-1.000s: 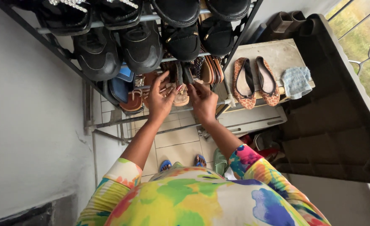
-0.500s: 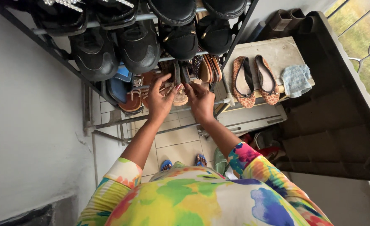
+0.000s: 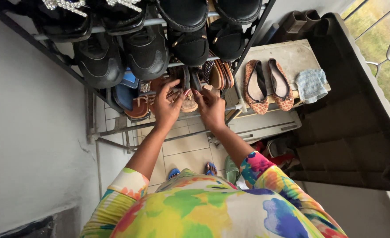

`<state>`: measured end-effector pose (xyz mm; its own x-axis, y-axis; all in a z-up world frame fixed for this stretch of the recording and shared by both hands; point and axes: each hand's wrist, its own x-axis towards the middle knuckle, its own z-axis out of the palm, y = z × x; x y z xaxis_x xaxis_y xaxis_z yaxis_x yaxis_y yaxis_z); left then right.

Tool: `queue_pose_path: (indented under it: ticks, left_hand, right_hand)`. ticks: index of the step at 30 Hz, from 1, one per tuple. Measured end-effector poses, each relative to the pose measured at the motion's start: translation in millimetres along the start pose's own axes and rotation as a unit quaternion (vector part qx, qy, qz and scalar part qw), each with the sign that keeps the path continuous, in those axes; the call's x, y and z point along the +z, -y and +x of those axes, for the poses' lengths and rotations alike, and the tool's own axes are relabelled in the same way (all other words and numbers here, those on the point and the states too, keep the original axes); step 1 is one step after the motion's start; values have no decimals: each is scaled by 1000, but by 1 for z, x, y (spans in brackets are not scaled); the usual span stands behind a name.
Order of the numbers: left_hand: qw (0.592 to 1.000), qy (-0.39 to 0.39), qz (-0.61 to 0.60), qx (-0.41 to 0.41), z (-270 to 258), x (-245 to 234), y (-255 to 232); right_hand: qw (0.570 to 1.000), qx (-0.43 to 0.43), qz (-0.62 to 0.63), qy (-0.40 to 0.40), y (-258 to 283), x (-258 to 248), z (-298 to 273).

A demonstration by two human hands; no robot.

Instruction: The recorder organizes shoes on a rack, placing them on shelves and finally moving the rack.

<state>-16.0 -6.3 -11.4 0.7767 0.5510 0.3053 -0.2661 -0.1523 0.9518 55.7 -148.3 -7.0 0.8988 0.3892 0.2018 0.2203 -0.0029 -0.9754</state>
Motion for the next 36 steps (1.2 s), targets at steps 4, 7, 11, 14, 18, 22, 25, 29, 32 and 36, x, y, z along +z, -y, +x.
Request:
queue_pose_path:
  ticks: [4,7,11,14,18,22,25,29,32,36]
  left_hand:
    - [999,2,-9,31,-4,-3,4]
    - [1000,8,-9,27,-9,-4,-2]
    - [1000,-7,-5,21,-22,-8,-12]
    - [1000,-20,-19,1,-39,-14,-2]
    - [997,-38,-24,-58,-61,-27,22]
    - [984,6,-28,-174,-75,-25,14]
    - [975,78,-73,-196,-80,-24,30]
    - [963,139,-68,-221,-80,-12,13]
    - [956,172,-75,-225,-84,-3,8]
    - [944,222,-97,-225,-92,6,3]
  right_hand:
    - [996,79,-45,6,20,-2,-4]
    - [996,76,-38,2,19,-3,-7]
    - [998,50,-26,-20,7,-7,-15]
    - [997,65,5,-36,-13,-21,-30]
    - [969,194,128,-83,-8,-42,-56]
    - [944,233,189,-138,-25,-69,-81]
    - [947,229,167,-154,-37,-81,-94]
    - [945,215,186,-163,-39,-84,-108]
    - [947,206,172,-177,-48,-83,-121]
    - [942,217,158,-203,-42,-79,-142]
